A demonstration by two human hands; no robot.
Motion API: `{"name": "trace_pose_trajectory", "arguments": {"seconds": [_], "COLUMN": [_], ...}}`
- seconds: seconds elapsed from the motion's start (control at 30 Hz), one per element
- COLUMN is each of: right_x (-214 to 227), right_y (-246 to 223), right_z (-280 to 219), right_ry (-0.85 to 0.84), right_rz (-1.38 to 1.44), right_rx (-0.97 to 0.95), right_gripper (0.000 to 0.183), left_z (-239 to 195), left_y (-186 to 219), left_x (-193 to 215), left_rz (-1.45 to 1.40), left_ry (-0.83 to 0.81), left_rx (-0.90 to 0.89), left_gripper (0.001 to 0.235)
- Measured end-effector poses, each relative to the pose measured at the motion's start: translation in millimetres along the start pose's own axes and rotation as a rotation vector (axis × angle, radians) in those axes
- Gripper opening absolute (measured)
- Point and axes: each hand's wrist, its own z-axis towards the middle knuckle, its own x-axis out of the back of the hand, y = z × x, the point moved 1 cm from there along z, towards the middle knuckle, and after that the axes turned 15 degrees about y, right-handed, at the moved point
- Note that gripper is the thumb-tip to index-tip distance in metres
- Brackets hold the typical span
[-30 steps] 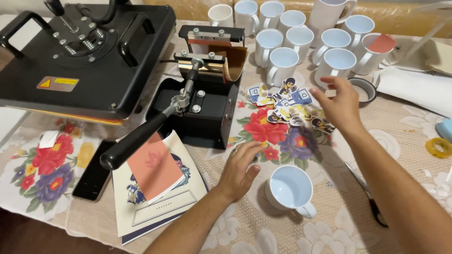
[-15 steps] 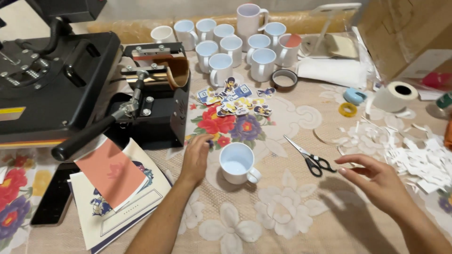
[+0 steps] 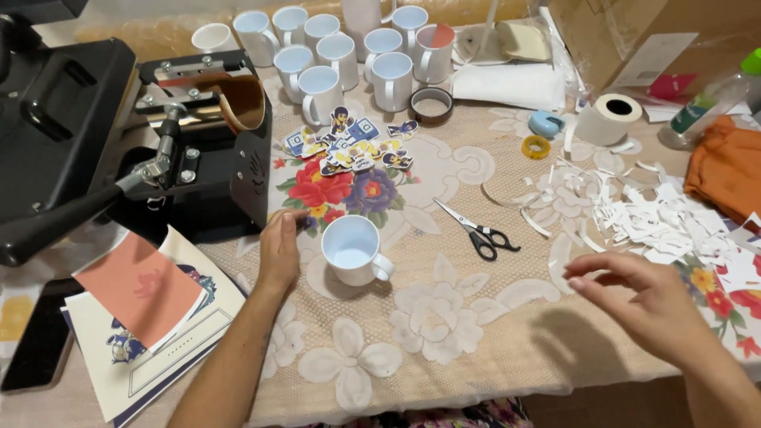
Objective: Cutting out printed designs and taping them onto ceramic mugs for heat transfer printing.
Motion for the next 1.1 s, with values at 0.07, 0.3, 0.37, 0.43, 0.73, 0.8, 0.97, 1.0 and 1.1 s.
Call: {"name": "trace_pose_trajectory", "arguments": {"seconds": [0.07, 0.3, 0.37, 0.43, 0.73, 0.8, 0.97, 1.0, 1.1], "right_x": [-17.1, -46.2, -42.7, -40.5, -81.6, -101.1, -151.7, -164.3, -200.0], "right_y": [-0.2, -11.0, -2.8, 29.4, 36.1, 46.4, 43.4, 34.9, 14.9], "right_z": [14.7, 109.9, 149.0, 187.2, 247.3, 269.6, 333.7, 346.2, 384.2], "right_ry": [-0.054, 0.04, 0.247, 0.353, 0.29, 0.408, 0.436, 0.434, 0.327], "right_rz": [-0.008, -0.117, -0.024, -0.028, -0.195, -0.188, -0.233, -0.23, -0.49], "right_rx": [0.258, -0.009, -0.075, -0.051, -0.012, 0.181, 0.599, 0.607, 0.621], "right_gripper": [0.02, 0.024, 0.021, 0.018, 0.022, 0.017, 0.036, 0.036, 0.058], "left_z": [5.4, 4.5, 7.4, 6.6, 9.6, 7.6, 7.3, 6.7, 7.5], "left_y": [3.8, -5.5, -5.1, -6.4, -4.0, -4.0, -6.8, -6.1, -6.8], "left_x": [-3.0, -3.6, -3.6, -4.4, -6.8, -5.3, -6.6, -5.6, -6.5], "left_rz": [-0.033, -0.077, -0.029, -0.029, 0.045, 0.057, 0.065, 0.067, 0.064], "left_ry": [-0.009, -0.031, -0.039, -0.05, -0.122, -0.123, -0.149, -0.141, -0.139], "left_rx": [-0.013, 0.021, 0.078, 0.083, 0.108, 0.14, 0.135, 0.136, 0.152], "left_gripper": [0.061, 0.061, 0.064, 0.064, 0.065, 0.065, 0.066, 0.066, 0.065]}}
